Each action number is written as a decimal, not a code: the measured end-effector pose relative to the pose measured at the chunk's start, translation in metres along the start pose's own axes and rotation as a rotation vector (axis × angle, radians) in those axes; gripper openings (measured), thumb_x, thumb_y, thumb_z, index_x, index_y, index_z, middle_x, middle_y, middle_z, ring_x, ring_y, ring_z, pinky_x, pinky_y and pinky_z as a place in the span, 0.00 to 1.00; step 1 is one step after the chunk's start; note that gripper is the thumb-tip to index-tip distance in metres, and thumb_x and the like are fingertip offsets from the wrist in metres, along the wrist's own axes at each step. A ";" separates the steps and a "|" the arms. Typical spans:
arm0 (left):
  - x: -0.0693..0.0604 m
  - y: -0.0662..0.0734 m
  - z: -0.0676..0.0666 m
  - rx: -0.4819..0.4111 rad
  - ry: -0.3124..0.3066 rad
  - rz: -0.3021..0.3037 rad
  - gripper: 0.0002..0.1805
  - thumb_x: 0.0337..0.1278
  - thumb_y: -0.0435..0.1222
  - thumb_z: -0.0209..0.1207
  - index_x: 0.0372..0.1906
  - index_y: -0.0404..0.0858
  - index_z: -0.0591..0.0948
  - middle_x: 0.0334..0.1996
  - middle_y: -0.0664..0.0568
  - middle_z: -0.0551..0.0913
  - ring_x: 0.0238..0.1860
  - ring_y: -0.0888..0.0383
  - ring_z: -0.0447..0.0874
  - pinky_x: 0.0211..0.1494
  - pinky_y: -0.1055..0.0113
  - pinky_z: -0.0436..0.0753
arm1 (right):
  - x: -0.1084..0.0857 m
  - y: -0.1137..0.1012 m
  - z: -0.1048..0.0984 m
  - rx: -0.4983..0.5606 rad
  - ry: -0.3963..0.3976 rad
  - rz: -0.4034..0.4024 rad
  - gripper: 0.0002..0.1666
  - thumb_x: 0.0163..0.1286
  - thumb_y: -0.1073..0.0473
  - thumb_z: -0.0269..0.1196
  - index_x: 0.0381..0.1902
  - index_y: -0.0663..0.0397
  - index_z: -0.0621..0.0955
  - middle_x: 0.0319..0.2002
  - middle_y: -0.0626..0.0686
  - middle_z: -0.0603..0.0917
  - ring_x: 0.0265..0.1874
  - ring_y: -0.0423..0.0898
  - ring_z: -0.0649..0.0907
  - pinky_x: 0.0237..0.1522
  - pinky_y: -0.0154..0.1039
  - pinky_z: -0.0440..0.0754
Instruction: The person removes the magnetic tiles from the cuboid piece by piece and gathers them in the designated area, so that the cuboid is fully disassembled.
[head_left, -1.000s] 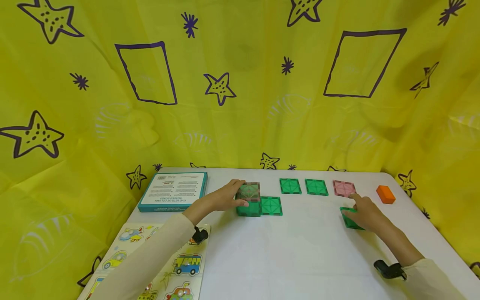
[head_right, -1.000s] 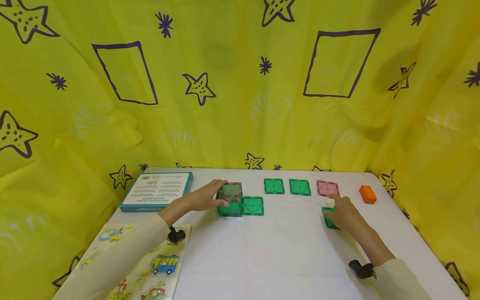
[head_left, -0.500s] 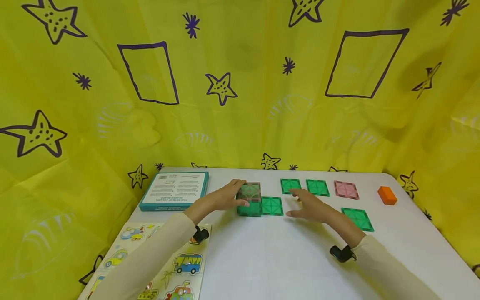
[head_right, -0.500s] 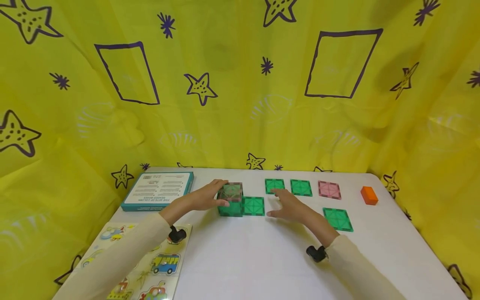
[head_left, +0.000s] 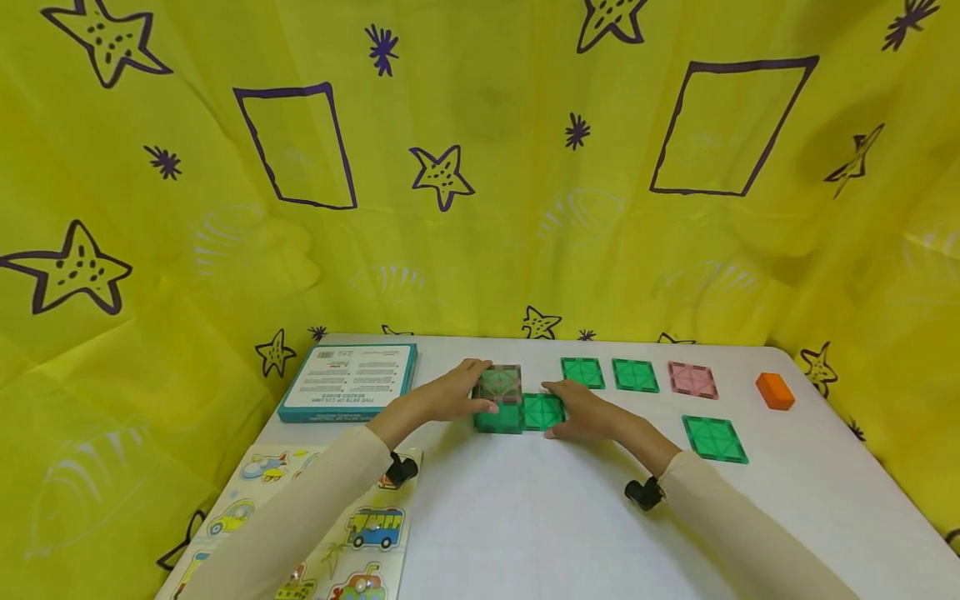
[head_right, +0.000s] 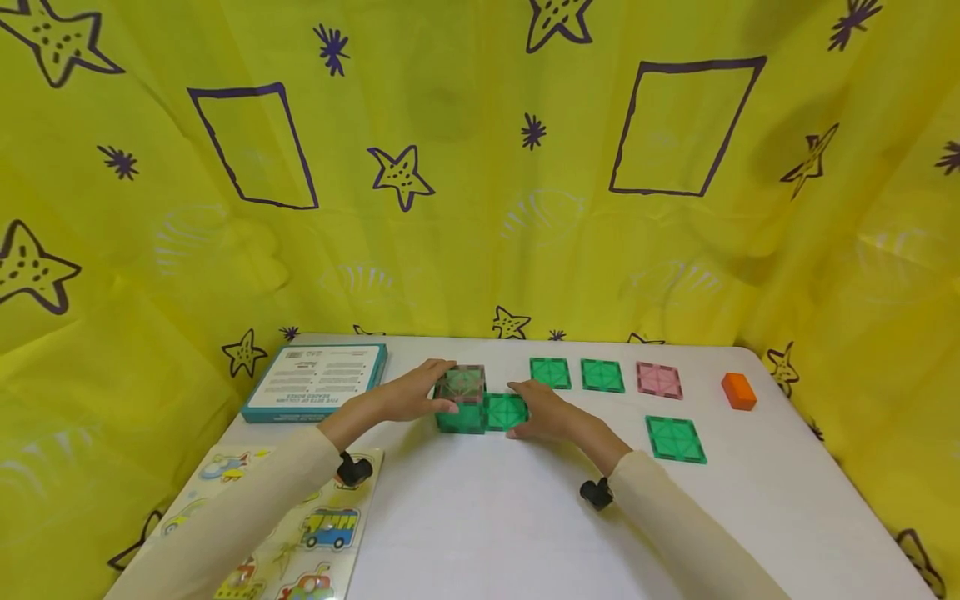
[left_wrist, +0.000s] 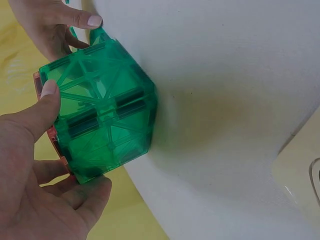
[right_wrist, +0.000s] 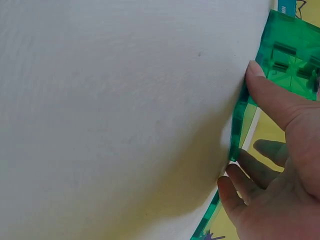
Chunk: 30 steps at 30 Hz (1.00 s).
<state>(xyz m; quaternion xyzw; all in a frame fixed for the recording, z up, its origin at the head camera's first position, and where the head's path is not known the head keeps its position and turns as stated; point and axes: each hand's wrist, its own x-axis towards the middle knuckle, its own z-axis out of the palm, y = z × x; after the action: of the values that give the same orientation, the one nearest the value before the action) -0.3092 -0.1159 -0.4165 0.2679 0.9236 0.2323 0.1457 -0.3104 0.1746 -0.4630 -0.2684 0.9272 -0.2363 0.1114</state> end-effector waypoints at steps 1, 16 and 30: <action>0.000 0.000 0.000 -0.003 0.001 0.001 0.48 0.75 0.51 0.62 0.85 0.34 0.52 0.83 0.35 0.53 0.82 0.40 0.56 0.82 0.46 0.63 | 0.000 0.000 0.001 -0.005 -0.003 0.000 0.52 0.68 0.51 0.76 0.79 0.67 0.65 0.75 0.71 0.68 0.75 0.69 0.67 0.75 0.66 0.67; -0.002 0.003 -0.002 -0.015 -0.012 0.011 0.48 0.76 0.50 0.62 0.84 0.32 0.51 0.82 0.33 0.53 0.82 0.38 0.56 0.82 0.44 0.63 | -0.004 -0.004 0.003 0.008 0.010 0.040 0.52 0.69 0.51 0.75 0.80 0.67 0.64 0.71 0.73 0.68 0.71 0.69 0.69 0.71 0.68 0.70; 0.000 -0.001 0.000 0.002 -0.005 0.009 0.49 0.75 0.51 0.62 0.85 0.33 0.52 0.82 0.34 0.53 0.82 0.39 0.56 0.82 0.45 0.63 | -0.014 0.008 -0.003 -0.040 0.086 0.018 0.57 0.62 0.46 0.80 0.79 0.67 0.66 0.61 0.68 0.73 0.56 0.59 0.72 0.56 0.57 0.79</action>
<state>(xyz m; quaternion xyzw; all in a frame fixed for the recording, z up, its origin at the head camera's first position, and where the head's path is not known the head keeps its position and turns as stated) -0.3100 -0.1162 -0.4166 0.2729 0.9222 0.2315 0.1464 -0.3030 0.1895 -0.4636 -0.2517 0.9381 -0.2280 0.0680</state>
